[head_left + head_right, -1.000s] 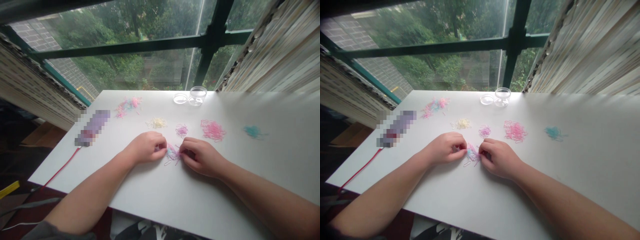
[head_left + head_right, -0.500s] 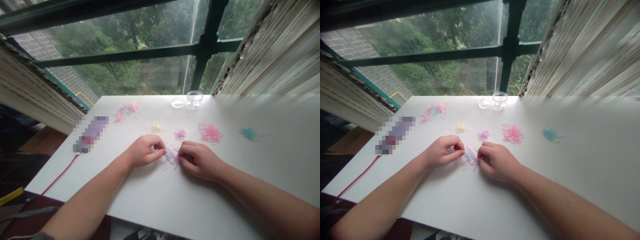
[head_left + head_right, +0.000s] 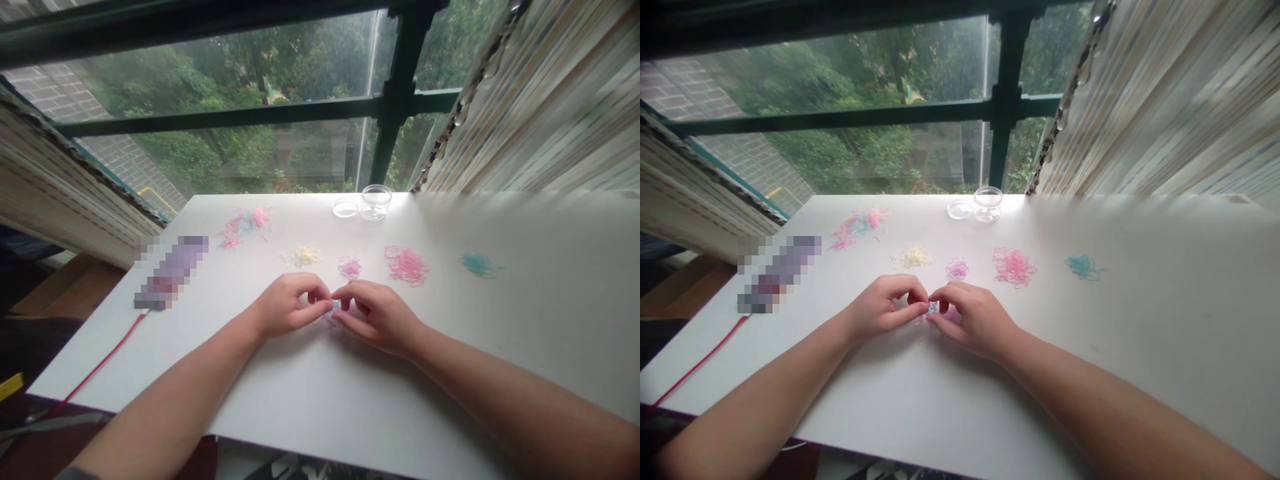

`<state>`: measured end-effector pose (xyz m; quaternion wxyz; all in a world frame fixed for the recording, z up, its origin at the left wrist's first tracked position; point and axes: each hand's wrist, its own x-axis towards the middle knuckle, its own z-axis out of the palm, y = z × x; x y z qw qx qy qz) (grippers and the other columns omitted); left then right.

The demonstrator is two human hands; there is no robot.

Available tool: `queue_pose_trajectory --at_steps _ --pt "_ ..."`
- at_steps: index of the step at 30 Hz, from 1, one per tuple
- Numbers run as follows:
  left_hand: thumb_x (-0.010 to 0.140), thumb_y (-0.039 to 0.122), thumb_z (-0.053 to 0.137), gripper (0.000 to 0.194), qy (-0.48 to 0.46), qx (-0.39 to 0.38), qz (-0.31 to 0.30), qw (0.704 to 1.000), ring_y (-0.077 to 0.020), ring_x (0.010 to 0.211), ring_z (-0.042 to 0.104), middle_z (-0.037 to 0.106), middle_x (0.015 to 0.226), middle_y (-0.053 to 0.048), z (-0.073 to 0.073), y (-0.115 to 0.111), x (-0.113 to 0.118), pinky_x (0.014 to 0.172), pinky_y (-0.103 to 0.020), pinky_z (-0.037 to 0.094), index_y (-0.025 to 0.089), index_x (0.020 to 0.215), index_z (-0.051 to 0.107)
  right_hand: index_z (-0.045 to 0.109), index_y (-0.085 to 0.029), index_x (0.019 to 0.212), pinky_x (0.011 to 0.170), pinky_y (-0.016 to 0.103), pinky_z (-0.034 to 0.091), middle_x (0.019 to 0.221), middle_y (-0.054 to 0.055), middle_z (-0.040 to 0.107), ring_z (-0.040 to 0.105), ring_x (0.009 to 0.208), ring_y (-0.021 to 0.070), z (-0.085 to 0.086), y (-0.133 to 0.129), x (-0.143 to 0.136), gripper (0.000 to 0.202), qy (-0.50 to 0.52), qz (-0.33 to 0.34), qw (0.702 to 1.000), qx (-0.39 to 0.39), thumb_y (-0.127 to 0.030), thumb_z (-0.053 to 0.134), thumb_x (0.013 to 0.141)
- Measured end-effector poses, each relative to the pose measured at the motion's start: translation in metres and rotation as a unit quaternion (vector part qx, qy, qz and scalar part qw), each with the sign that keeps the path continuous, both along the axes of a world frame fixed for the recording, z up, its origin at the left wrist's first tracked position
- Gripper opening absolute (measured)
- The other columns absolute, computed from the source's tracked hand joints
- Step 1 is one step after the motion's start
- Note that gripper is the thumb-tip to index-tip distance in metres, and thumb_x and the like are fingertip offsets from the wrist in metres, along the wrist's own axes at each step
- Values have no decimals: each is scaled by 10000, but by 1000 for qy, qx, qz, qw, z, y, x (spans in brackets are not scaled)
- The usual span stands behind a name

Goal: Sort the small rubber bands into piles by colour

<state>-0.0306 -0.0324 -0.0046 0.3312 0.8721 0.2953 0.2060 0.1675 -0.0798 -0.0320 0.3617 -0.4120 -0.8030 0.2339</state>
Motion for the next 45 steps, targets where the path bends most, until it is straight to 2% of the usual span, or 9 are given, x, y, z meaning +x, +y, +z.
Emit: queue_pose_trajectory --at_steps 6,9,12,16,22,32,38,40,45 --pt "802 306 579 160 -7 -1 5 1000 -101 653 562 661 745 -20 -3 3 -4 624 -216 427 164 827 649 615 -184 788 535 220 339 627 -15 531 418 538 90 5 0 3 78 33 -26 999 32 -172 541 811" --pt "795 312 587 168 6 -3 27 1000 -101 655 569 668 745 -19 -4 8 -11 618 -211 427 166 843 656 621 -182 788 507 229 338 633 -6 544 409 511 94 13 1 18 80 43 -85 995 35 -194 544 809" --pt "798 311 577 170 19 -6 43 999 -97 639 565 672 735 -16 -5 11 -18 601 -205 423 168 841 659 628 -185 800 490 238 339 660 6 568 413 498 100 22 4 46 94 38 -189 980 39 -241 553 808" --pt "798 308 562 172 29 -7 36 999 -95 627 557 673 730 -10 -6 12 -19 592 -199 418 178 843 665 648 -200 788 524 259 355 645 10 576 444 507 119 32 3 97 118 -101 -298 947 59 -287 566 785" --pt "805 352 526 210 43 1 17 999 -107 641 568 666 733 -6 -2 11 -19 563 -187 404 199 825 668 675 -183 786 573 283 380 707 41 631 500 547 145 37 -10 163 202 -219 -408 886 14 -319 526 772" --pt "788 383 523 228 37 -4 53 998 -111 601 549 658 697 11 -2 18 -25 562 -186 401 209 793 669 709 -160 794 552 274 380 663 47 652 531 560 151 54 7 188 297 -257 -404 876 -54 -352 482 777" --pt "785 372 507 231 34 9 83 996 -130 659 567 654 729 -1 -8 25 -29 608 -205 419 196 800 657 688 -135 825 494 266 347 603 43 610 482 489 134 77 12 160 341 -231 -411 881 -39 -390 463 799" --pt "781 366 507 229 34 3 81 996 -130 674 571 660 757 -4 -12 26 -29 623 -211 425 194 811 655 682 -158 789 495 259 345 593 28 594 483 503 132 77 8 128 285 -234 -354 905 -33 -392 519 780" --pt "769 336 521 215 26 -11 67 997 -121 673 572 669 782 -7 -15 27 -27 635 -212 429 187 840 658 664 -188 787 576 256 399 764 36 613 512 602 127 63 -6 31 161 -247 -119 961 -38 -303 552 795"
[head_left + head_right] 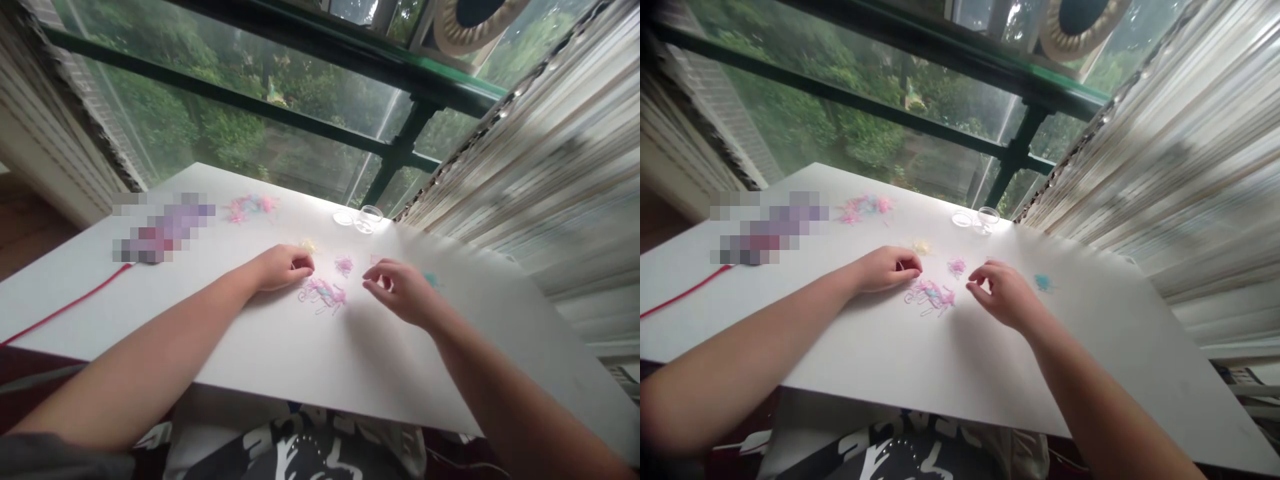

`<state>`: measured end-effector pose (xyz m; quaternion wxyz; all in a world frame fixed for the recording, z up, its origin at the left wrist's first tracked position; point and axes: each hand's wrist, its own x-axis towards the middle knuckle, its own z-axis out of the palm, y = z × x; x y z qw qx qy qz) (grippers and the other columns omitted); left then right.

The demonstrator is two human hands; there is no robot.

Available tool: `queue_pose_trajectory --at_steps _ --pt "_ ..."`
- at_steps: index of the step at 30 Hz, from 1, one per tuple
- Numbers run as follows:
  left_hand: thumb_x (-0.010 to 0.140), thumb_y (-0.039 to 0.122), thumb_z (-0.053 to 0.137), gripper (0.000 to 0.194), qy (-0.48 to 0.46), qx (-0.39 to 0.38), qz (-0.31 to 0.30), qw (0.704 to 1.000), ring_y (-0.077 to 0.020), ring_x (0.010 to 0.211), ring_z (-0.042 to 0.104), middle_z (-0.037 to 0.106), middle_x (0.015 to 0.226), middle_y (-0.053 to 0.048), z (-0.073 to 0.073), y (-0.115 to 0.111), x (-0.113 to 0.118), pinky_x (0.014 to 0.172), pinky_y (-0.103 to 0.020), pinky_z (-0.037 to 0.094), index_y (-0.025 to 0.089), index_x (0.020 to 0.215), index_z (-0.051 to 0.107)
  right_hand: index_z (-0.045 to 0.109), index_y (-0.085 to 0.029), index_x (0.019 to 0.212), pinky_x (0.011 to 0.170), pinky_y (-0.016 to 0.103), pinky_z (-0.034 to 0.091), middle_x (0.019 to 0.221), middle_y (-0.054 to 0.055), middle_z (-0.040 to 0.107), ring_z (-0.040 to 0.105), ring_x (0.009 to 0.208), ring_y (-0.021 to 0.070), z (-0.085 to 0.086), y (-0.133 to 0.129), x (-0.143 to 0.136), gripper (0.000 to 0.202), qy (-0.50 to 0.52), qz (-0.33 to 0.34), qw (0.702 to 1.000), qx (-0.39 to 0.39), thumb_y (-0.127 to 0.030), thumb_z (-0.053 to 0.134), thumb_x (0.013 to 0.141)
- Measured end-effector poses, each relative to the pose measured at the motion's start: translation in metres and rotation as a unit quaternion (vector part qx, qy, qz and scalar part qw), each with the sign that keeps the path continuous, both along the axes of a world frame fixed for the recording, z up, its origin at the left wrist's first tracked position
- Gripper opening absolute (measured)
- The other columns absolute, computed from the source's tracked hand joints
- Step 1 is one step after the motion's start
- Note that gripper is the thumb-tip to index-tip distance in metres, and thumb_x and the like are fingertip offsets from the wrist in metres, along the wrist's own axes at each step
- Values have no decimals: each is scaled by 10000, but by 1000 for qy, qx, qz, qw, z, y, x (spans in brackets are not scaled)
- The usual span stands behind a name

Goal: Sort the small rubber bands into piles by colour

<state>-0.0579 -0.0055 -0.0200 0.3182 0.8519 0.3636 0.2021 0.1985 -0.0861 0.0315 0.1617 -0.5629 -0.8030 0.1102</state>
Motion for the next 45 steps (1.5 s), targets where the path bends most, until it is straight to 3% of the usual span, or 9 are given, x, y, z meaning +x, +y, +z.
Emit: queue_pose_trajectory --at_steps 4,8,12,16,20,24,27,34,45 --pt "759 308 531 198 -12 6 -8 1000 -121 691 578 679 800 -4 0 0 0 645 -209 432 188 836 668 665 -198 823 599 254 396 808 35 611 530 663 136 -18 4 -47 110 -17 37 999 -7 -269 600 772" --pt "753 296 539 182 -7 23 -11 1000 -128 720 583 674 823 -6 0 2 -4 667 -214 441 189 813 674 669 -190 812 640 262 399 802 38 616 546 706 149 -30 13 -59 92 -48 36 998 -11 -228 601 762" --pt "756 272 540 177 -10 38 -12 999 -123 714 590 655 865 -18 2 3 -7 667 -218 447 185 843 669 668 -183 761 654 264 404 770 39 614 547 713 154 -36 13 -59 100 -52 42 998 -5 -158 571 755" --pt "725 257 592 142 -5 77 -63 995 -126 727 582 630 852 -24 5 -1 -6 679 -219 441 184 816 672 656 -179 720 651 269 404 738 37 600 534 698 153 -41 10 -58 140 -26 38 999 9 -144 531 771" --pt "700 275 635 138 23 91 -105 990 -131 730 575 617 838 -24 8 -9 -2 676 -220 431 200 805 683 642 -180 695 590 257 389 701 22 594 512 634 135 -42 12 -56 134 24 9 1000 -11 -166 528 763" --pt "679 299 657 131 56 98 -107 988 -135 718 567 620 840 -16 8 -14 1 633 -218 414 216 774 691 632 -173 691 545 253 378 660 12 604 488 564 121 -39 13 -52 129 99 -26 993 -53 -231 539 759" --pt "668 306 659 136 69 102 -104 987 -139 713 559 622 837 -16 6 -14 3 619 -220 402 223 769 696 631 -165 707 522 251 365 640 7 595 472 550 119 -35 13 -51 140 181 -54 977 -101 -283 570 751" --pt "724 265 581 124 74 113 -92 986 -135 708 554 625 826 -23 3 -14 6 622 -221 396 208 742 689 597 -156 680 503 237 313 583 -23 529 424 536 95 -32 13 -50 208 383 -61 901 -193 -358 639 708" --pt "739 253 578 108 58 108 -88 989 -130 704 553 616 792 -21 5 -16 6 642 -210 417 191 763 663 594 -157 687 525 240 333 594 -18 539 448 555 101 -36 17 -46 172 391 -70 898 -188 -321 641 709"
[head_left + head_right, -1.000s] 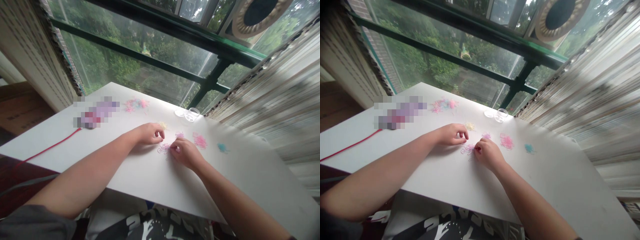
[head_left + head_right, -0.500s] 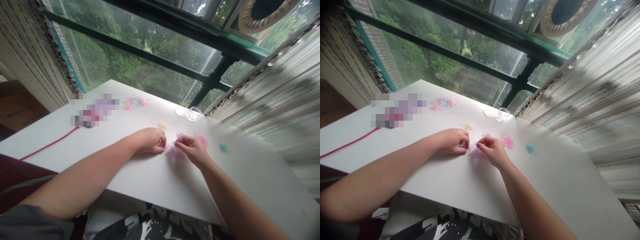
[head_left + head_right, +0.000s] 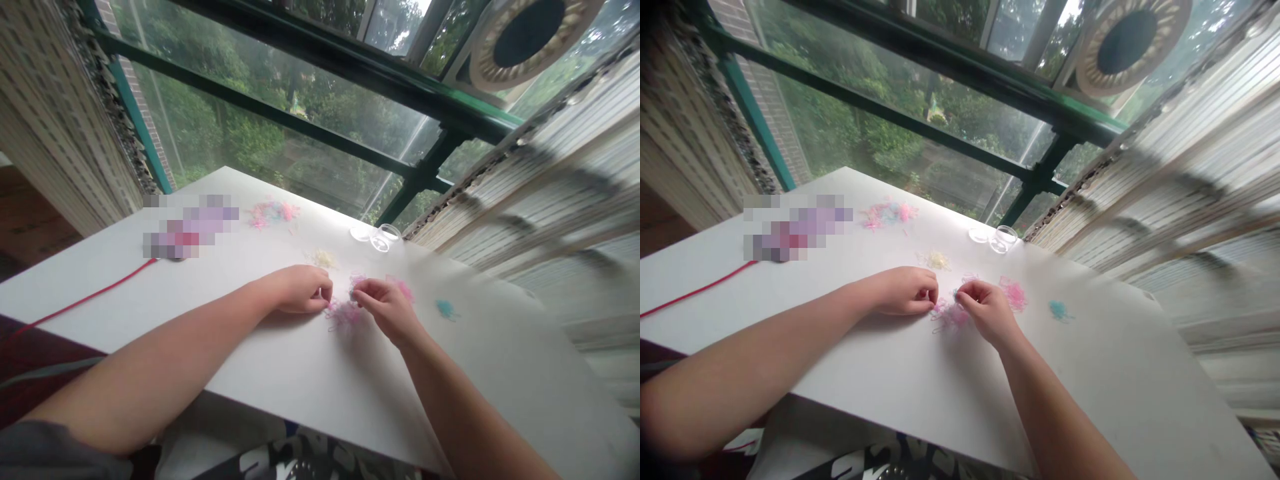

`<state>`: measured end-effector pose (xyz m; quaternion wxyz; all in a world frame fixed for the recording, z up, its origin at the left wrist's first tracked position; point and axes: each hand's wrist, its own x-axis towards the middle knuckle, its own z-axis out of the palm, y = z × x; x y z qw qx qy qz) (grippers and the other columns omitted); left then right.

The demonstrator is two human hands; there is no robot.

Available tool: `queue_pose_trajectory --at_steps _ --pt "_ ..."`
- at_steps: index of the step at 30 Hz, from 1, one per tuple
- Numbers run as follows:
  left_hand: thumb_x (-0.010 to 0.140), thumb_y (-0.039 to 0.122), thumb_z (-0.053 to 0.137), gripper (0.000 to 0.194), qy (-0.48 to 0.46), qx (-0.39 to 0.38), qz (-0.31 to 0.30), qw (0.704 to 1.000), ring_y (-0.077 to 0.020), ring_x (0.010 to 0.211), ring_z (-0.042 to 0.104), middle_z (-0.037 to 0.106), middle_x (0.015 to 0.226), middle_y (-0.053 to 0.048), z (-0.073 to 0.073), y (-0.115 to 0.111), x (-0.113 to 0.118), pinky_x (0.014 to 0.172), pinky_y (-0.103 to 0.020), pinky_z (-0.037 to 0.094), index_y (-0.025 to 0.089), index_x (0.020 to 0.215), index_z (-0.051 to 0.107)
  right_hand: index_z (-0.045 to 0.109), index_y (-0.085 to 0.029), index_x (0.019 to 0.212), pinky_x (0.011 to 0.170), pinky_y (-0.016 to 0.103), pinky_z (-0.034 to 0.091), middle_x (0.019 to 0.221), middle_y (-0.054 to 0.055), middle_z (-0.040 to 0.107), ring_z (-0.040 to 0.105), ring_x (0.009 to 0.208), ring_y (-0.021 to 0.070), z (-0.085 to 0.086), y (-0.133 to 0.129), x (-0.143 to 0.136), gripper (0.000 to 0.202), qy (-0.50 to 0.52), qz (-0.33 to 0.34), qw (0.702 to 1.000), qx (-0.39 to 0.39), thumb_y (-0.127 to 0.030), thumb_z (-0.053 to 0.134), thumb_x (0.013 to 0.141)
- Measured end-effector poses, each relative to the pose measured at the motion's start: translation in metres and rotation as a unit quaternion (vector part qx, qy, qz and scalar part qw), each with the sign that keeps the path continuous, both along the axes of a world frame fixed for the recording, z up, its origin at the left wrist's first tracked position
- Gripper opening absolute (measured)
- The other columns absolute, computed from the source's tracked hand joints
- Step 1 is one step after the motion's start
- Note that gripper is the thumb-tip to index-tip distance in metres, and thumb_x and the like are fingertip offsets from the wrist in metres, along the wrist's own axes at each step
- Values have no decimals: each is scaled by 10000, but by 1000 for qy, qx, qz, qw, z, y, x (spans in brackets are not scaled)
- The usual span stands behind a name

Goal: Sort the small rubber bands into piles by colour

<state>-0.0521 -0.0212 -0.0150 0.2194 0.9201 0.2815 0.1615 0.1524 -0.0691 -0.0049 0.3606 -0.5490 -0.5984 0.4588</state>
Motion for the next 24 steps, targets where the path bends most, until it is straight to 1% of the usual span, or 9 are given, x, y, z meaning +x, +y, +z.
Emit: queue_pose_trajectory --at_steps 6,10,13,15,17,21,24 --pt "764 316 583 162 -62 -14 31 997 -117 672 559 628 801 -13 -1 -1 5 650 -218 426 184 841 635 568 -168 687 536 242 331 601 -25 511 441 565 106 -1 1 -6 158 15 0 1000 13 -310 637 705" --pt "747 226 569 122 -75 -10 28 997 -113 691 560 640 821 -9 1 1 3 642 -209 423 183 839 636 550 -174 696 527 241 335 605 -26 503 442 560 108 -2 1 -6 144 -3 0 1000 31 -305 602 721" --pt "706 195 584 124 -52 -23 2 998 -113 689 558 647 810 -2 2 1 -1 620 -201 412 186 813 645 545 -174 698 506 236 327 596 -26 501 432 542 106 -2 0 0 96 -87 1 994 66 -262 565 730" --pt "697 208 591 107 -21 -40 -16 999 -110 657 552 650 774 4 3 0 -3 594 -201 399 191 780 655 545 -175 678 489 231 314 571 -32 486 414 521 102 -2 -2 4 68 -166 6 982 90 -225 546 723" --pt "699 220 591 100 4 -43 -20 999 -108 634 546 652 756 8 4 -2 -3 581 -204 388 199 761 666 537 -178 659 474 225 304 550 -38 468 399 508 98 -1 -5 8 57 -218 14 970 103 -198 532 712" --pt "704 233 593 106 26 -8 -15 1000 -114 659 547 651 778 7 5 -4 1 590 -210 380 215 755 684 520 -187 666 470 218 312 554 -43 461 400 506 96 2 -10 11 41 -252 32 961 106 -172 520 704" --pt "711 244 586 119 40 8 -7 999 -119 674 550 647 792 2 4 -5 3 588 -209 379 220 766 689 552 -193 702 495 220 339 582 -38 503 430 524 100 7 -14 8 50 -286 46 950 117 -158 519 713"
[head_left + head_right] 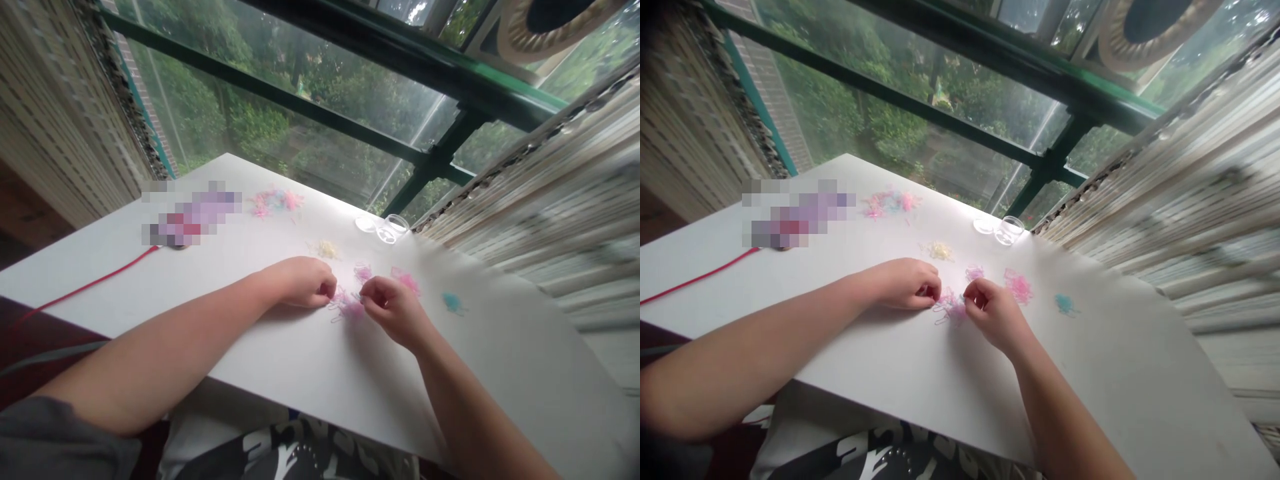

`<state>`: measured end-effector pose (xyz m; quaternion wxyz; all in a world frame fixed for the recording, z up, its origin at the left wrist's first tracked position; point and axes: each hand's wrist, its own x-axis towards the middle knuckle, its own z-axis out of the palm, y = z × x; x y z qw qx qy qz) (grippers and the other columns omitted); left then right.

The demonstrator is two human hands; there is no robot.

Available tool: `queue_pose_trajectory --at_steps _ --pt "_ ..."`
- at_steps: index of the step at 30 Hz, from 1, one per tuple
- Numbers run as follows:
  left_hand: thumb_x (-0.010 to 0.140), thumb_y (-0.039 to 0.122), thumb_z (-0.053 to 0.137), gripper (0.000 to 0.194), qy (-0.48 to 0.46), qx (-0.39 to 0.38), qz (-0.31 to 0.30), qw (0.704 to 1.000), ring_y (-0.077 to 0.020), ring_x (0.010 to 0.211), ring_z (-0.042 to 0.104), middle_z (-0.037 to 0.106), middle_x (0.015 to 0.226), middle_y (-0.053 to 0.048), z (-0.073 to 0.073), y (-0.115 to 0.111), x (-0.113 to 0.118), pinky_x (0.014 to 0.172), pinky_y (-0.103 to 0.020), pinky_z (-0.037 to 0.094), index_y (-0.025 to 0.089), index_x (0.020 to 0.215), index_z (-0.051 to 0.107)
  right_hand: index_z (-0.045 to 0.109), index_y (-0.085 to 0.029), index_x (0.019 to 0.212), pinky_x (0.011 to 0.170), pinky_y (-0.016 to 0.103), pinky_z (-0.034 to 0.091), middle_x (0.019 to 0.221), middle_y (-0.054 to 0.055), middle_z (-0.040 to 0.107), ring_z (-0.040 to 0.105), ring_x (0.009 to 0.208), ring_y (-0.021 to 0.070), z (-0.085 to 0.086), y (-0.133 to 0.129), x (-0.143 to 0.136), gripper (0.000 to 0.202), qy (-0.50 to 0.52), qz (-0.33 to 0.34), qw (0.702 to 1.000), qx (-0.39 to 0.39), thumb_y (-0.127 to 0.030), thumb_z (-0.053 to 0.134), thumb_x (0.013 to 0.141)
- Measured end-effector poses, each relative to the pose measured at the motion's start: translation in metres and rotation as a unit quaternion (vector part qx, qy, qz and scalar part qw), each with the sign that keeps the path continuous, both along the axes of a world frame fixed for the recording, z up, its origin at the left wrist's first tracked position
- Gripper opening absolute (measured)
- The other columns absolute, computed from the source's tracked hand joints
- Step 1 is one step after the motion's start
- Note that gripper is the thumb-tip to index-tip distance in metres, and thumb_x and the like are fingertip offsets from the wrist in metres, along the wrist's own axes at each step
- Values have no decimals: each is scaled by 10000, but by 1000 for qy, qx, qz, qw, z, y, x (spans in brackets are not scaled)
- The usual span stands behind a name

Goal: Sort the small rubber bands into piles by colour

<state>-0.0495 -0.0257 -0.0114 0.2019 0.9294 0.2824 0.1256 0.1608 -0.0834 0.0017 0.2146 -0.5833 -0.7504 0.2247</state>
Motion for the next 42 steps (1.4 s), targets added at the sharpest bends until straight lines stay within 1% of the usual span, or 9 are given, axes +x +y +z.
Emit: queue_pose_trajectory --at_steps 6,15,19,23,27,30,33,38,42 --pt "725 245 562 120 6 7 6 1000 -128 691 553 643 786 0 -3 0 2 602 -216 386 218 759 674 653 -204 756 602 239 395 737 10 612 521 674 135 5 -4 -13 155 -109 82 990 41 -113 530 730" --pt "750 252 504 136 34 -29 22 999 -142 676 550 652 777 -10 4 -1 0 587 -232 372 204 764 630 704 -231 798 625 246 385 741 19 625 535 686 144 -3 2 -16 200 -196 97 974 63 -130 534 766" --pt "749 254 500 130 21 -53 39 998 -135 641 543 649 761 1 3 0 -2 551 -230 356 208 792 614 698 -219 766 620 254 370 722 29 625 537 683 155 -1 5 -20 179 -231 105 965 69 -149 533 773" --pt "736 235 513 125 -6 -66 36 997 -122 609 533 644 737 8 2 1 -3 535 -223 348 205 799 617 673 -199 706 578 261 339 683 37 613 514 631 152 -1 9 -23 174 -237 112 962 75 -140 520 766" --pt "735 228 527 113 -42 -73 30 996 -113 608 535 648 746 8 2 2 -3 537 -212 357 198 789 621 627 -190 657 553 250 324 650 19 581 480 589 132 -3 10 -20 153 -179 103 976 64 -104 520 723" --pt "738 224 540 109 -61 -74 26 995 -105 601 536 648 744 5 3 2 -2 542 -205 368 189 795 626 603 -191 655 541 236 335 652 0 558 466 584 119 -2 9 -15 121 -97 79 992 35 -118 527 715" --pt "742 219 544 106 -77 -67 19 995 -99 600 531 646 744 7 4 2 -1 555 -199 377 185 798 628 595 -186 683 556 234 356 659 -7 555 469 601 118 0 7 -10 96 -12 74 997 -1 -133 526 721" --pt "744 216 547 109 -89 -68 16 994 -97 613 537 644 738 2 3 2 -1 561 -193 385 180 798 635 570 -175 695 547 241 335 621 -21 529 448 582 110 2 8 -4 49 98 60 992 -43 -174 552 740" --pt "743 221 554 114 -99 -76 19 992 -97 621 542 644 730 1 2 2 0 566 -190 389 179 799 644 537 -178 691 536 244 328 608 -25 484 419 569 109 2 8 -1 131 224 38 970 -85 -278 593 754"
